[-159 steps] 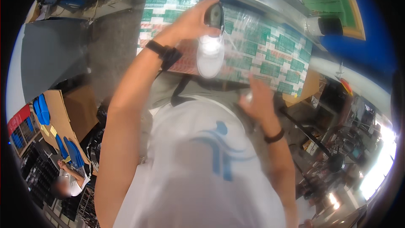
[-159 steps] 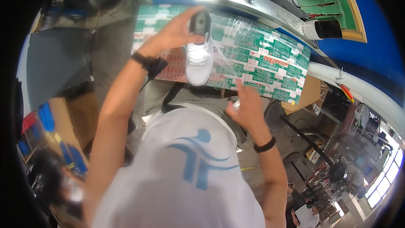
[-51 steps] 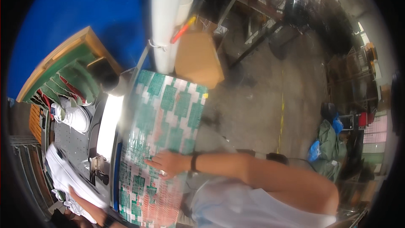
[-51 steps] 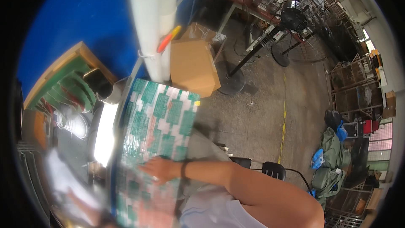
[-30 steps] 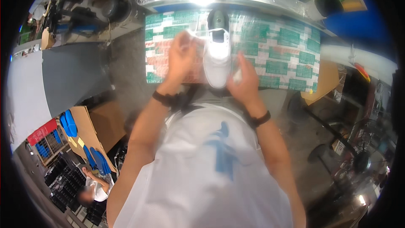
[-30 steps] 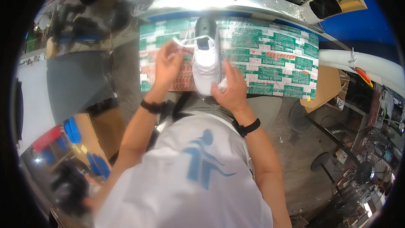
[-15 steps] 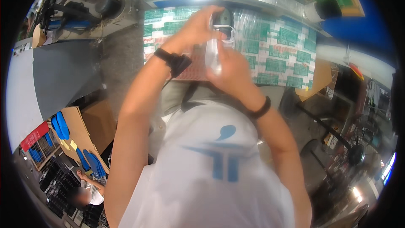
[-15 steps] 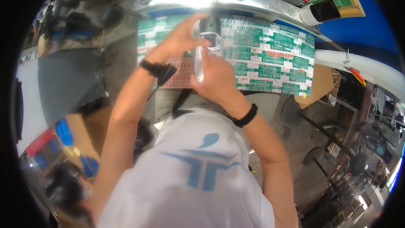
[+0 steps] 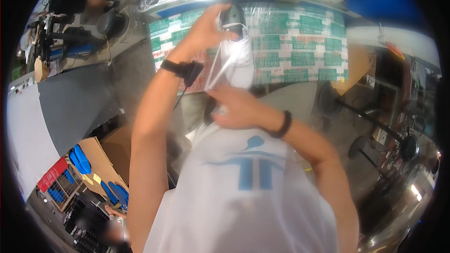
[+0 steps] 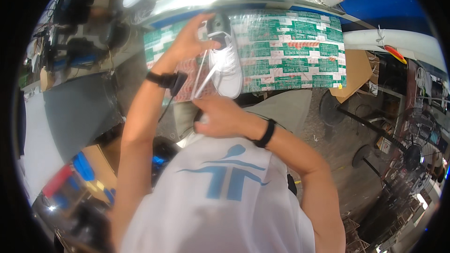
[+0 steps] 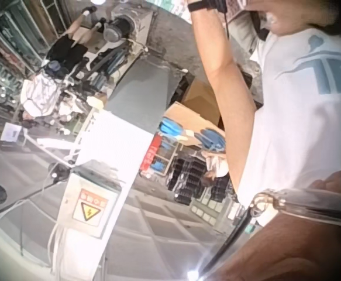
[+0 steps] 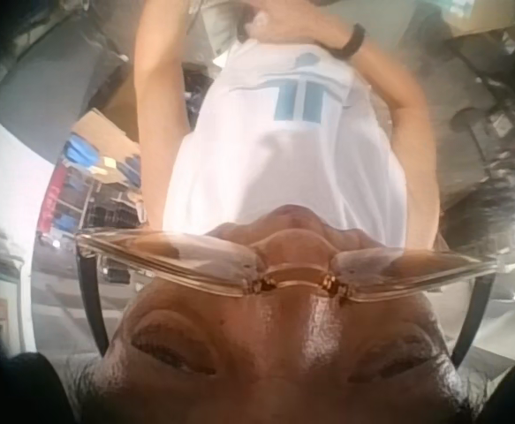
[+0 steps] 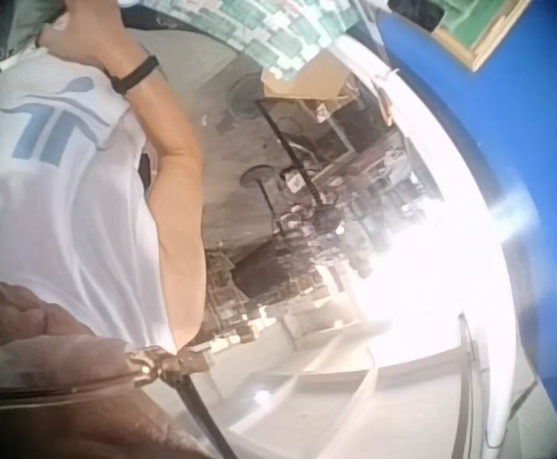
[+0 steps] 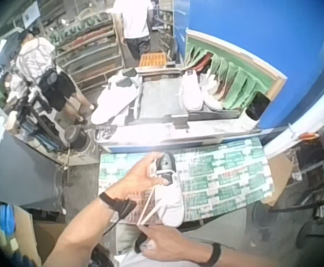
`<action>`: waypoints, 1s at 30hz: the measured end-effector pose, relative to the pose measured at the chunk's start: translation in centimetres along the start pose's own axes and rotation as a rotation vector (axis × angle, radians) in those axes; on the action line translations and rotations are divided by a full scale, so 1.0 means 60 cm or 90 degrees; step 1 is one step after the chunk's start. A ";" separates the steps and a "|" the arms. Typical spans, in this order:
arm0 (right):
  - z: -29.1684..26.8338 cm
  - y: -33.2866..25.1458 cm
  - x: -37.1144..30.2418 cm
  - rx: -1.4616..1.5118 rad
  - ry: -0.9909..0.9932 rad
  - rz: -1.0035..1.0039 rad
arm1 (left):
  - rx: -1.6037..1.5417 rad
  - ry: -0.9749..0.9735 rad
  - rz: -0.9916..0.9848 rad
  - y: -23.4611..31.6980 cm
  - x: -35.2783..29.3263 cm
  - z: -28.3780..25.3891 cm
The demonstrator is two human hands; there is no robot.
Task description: Apply adhesive and assemble shoe components on a production line.
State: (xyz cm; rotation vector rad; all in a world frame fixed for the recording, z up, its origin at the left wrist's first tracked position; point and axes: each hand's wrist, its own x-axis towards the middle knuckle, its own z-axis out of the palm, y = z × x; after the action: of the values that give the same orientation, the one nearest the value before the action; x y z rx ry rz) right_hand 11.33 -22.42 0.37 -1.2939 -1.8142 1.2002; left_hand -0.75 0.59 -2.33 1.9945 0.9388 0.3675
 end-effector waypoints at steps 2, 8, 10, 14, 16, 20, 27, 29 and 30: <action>-0.045 0.034 -0.029 0.035 -0.110 0.107 | -0.035 -0.001 0.015 -0.012 -0.007 -0.003; -0.123 0.066 0.001 -0.116 0.253 0.108 | -0.092 0.013 0.025 0.009 -0.001 0.023; -0.124 0.075 0.012 -0.221 0.251 0.056 | -0.027 0.043 0.084 0.011 0.007 0.037; -0.136 0.089 -0.021 -0.395 0.218 -0.062 | -0.052 0.053 0.068 -0.002 0.006 0.048; -0.136 0.031 -0.055 -0.436 0.141 -0.020 | -0.081 0.078 0.045 -0.015 -0.004 0.039; -0.149 -0.018 -0.139 -0.347 0.104 0.052 | -0.120 0.069 0.039 -0.004 0.000 0.036; -0.113 0.059 -0.052 -0.128 0.260 0.087 | -0.103 0.077 0.042 -0.004 0.002 0.045; -0.112 0.077 -0.028 -0.116 0.295 0.077 | -0.076 0.070 0.052 0.000 0.003 0.046; -0.110 0.086 -0.019 -0.108 0.292 0.091 | -0.083 0.072 0.045 0.004 0.006 0.049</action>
State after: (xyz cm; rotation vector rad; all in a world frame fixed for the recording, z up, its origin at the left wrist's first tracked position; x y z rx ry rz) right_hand 19.38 -20.72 -1.57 -1.6603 -1.5294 0.7451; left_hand 1.31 -0.97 -3.86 1.9071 0.8921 0.5729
